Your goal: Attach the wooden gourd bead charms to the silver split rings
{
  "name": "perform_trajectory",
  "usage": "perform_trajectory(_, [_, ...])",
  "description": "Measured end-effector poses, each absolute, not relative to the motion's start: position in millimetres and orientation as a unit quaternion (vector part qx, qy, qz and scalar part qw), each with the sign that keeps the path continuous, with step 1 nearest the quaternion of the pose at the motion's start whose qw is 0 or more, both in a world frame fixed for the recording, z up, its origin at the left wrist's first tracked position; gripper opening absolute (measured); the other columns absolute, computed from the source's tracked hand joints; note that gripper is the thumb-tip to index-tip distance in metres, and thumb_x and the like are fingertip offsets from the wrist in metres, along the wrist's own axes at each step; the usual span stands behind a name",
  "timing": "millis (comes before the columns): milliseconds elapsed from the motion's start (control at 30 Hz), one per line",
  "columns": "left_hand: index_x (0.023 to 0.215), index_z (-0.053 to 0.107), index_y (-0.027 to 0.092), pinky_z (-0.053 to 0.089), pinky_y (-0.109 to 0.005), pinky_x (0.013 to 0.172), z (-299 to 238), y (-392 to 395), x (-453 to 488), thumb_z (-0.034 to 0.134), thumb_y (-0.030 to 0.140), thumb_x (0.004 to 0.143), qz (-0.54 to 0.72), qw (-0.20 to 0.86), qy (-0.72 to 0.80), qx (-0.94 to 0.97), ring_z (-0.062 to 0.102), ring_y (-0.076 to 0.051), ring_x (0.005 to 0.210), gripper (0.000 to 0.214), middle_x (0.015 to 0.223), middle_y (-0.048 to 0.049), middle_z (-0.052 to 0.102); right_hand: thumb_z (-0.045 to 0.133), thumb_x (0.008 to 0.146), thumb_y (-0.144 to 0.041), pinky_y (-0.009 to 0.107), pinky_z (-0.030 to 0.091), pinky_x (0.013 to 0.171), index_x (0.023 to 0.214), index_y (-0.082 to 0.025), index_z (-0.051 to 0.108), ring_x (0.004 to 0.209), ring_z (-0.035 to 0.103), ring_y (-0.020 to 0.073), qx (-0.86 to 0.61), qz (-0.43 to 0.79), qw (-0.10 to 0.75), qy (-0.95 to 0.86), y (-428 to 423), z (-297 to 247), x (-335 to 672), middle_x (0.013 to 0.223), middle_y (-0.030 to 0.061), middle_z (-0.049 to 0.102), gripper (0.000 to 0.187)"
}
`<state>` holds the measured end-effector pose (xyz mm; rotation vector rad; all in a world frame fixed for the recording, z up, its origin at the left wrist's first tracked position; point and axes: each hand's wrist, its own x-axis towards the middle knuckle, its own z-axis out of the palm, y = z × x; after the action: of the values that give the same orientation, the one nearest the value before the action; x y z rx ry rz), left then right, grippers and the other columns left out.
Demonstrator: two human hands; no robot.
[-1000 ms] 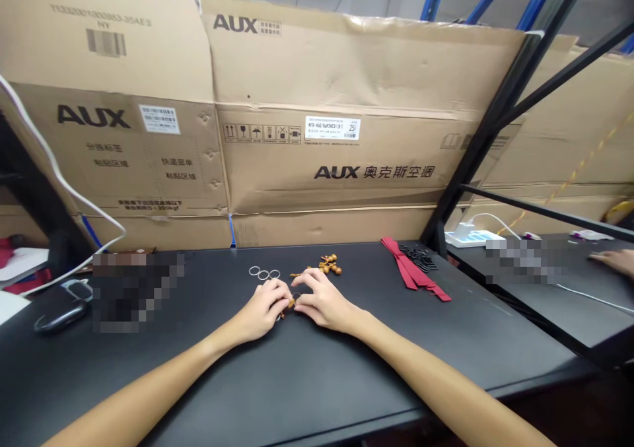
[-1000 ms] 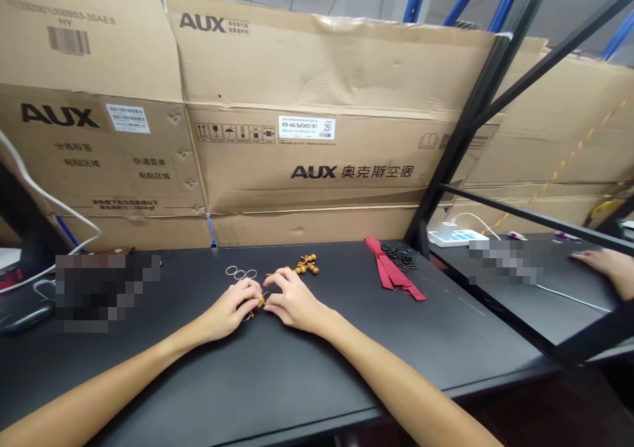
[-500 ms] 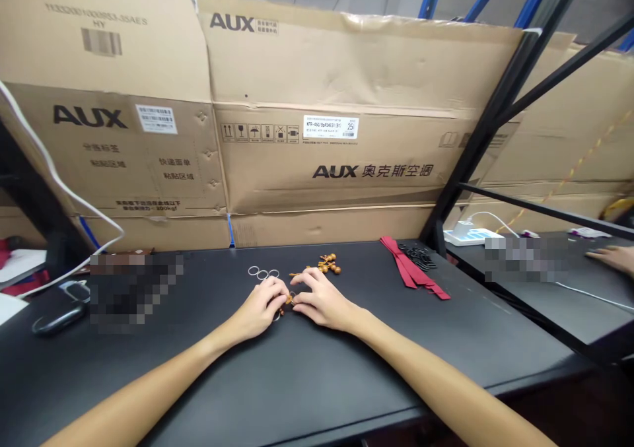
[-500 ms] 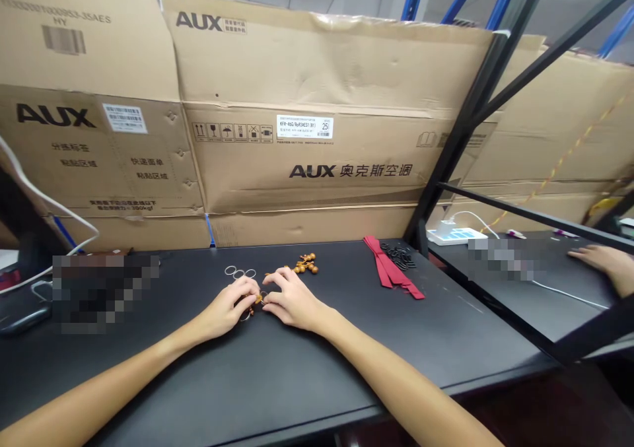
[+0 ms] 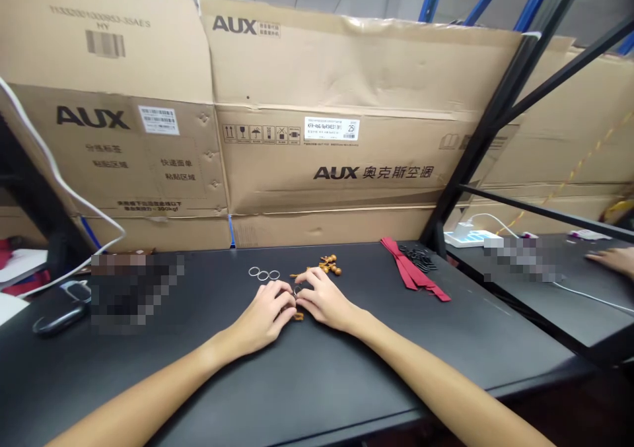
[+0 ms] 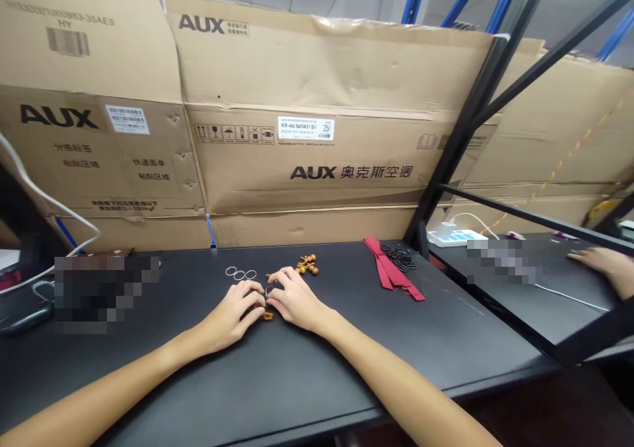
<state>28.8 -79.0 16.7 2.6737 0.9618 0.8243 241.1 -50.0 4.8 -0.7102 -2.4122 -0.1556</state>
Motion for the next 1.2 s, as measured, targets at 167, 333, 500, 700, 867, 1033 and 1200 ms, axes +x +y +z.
perform_trajectory(167, [0.108, 0.056, 0.024, 0.042, -0.037, 0.092, 7.8, -69.0, 26.0, 0.047, 0.020, 0.094, 0.316, 0.083, 0.357, 0.875, 0.052, -0.021, 0.104, 0.018, 0.111, -0.0051, 0.054, 0.054, 0.091, -0.021, 0.041, 0.046, 0.091, 0.091, -0.019, 0.068, 0.101, 0.044, 0.0228, -0.260, -0.069, 0.297, -0.916, -51.2, 3.2, 238.7, 0.109, 0.0111, 0.054, 0.014])
perform_trajectory(333, [0.099, 0.061, 0.023, 0.040, -0.039, 0.092, 7.0, -63.4, 21.5, 0.047, 0.022, 0.095, 0.295, 0.038, 0.348, 0.889, 0.051, -0.022, 0.105, 0.015, 0.109, -0.0054, 0.055, 0.054, 0.092, -0.022, 0.043, 0.045, 0.092, 0.095, -0.021, 0.069, 0.102, 0.045, 0.0231, -0.265, -0.055, 0.298, -0.916, -53.9, 4.4, 237.1, 0.111, 0.0109, 0.053, 0.015])
perform_trajectory(500, [0.087, 0.061, 0.020, 0.040, -0.040, 0.089, 9.7, -55.4, 14.3, 0.046, 0.020, 0.094, 0.295, 0.016, 0.362, 0.884, 0.052, -0.022, 0.101, 0.017, 0.107, -0.0067, 0.057, 0.053, 0.092, -0.024, 0.043, 0.046, 0.092, 0.105, -0.021, 0.066, 0.103, 0.046, 0.0234, -0.281, -0.039, 0.317, -0.905, -55.7, 7.4, 237.5, 0.110, 0.0117, 0.054, 0.019])
perform_trajectory(700, [0.095, 0.063, 0.021, 0.040, -0.039, 0.091, 10.1, -51.2, 11.1, 0.045, 0.021, 0.094, 0.287, 0.062, 0.376, 0.879, 0.052, -0.022, 0.104, 0.017, 0.108, -0.0055, 0.057, 0.055, 0.091, -0.025, 0.042, 0.046, 0.091, 0.098, -0.019, 0.066, 0.100, 0.047, 0.0231, -0.292, -0.019, 0.335, -0.895, -56.2, 9.0, 239.2, 0.105, 0.0109, 0.055, 0.014])
perform_trajectory(867, [0.105, 0.065, 0.026, 0.038, -0.041, 0.095, 6.2, -48.1, 10.6, 0.037, 0.012, 0.093, 0.253, 0.081, 0.364, 0.893, 0.050, -0.022, 0.108, 0.034, 0.112, -0.0057, 0.056, 0.062, 0.085, -0.031, 0.043, 0.045, 0.091, 0.096, -0.020, 0.067, 0.098, 0.047, 0.0229, -0.275, 0.012, 0.320, -0.907, -62.2, 10.3, 239.8, 0.104, 0.0097, 0.054, 0.016])
perform_trajectory(1033, [0.106, 0.067, 0.027, 0.038, -0.044, 0.094, 6.4, -48.9, 8.7, 0.038, 0.009, 0.089, 0.219, 0.046, 0.371, 0.901, 0.048, -0.024, 0.111, 0.038, 0.114, -0.0070, 0.056, 0.066, 0.082, -0.034, 0.043, 0.044, 0.092, 0.092, -0.020, 0.067, 0.101, 0.046, 0.0236, -0.248, 0.025, 0.294, -0.923, -72.1, 13.6, 232.1, 0.106, 0.0100, 0.053, 0.017])
perform_trajectory(1200, [0.101, 0.067, 0.022, 0.040, -0.043, 0.090, 7.2, -50.3, 5.8, 0.039, 0.014, 0.092, 0.233, 0.009, 0.381, 0.894, 0.050, -0.024, 0.107, 0.031, 0.113, -0.0086, 0.057, 0.065, 0.079, -0.022, 0.040, 0.045, 0.090, 0.076, -0.019, 0.062, 0.097, 0.046, 0.0215, -0.253, 0.045, 0.291, -0.922, -67.6, 14.6, 238.7, 0.103, 0.0078, 0.052, 0.005])
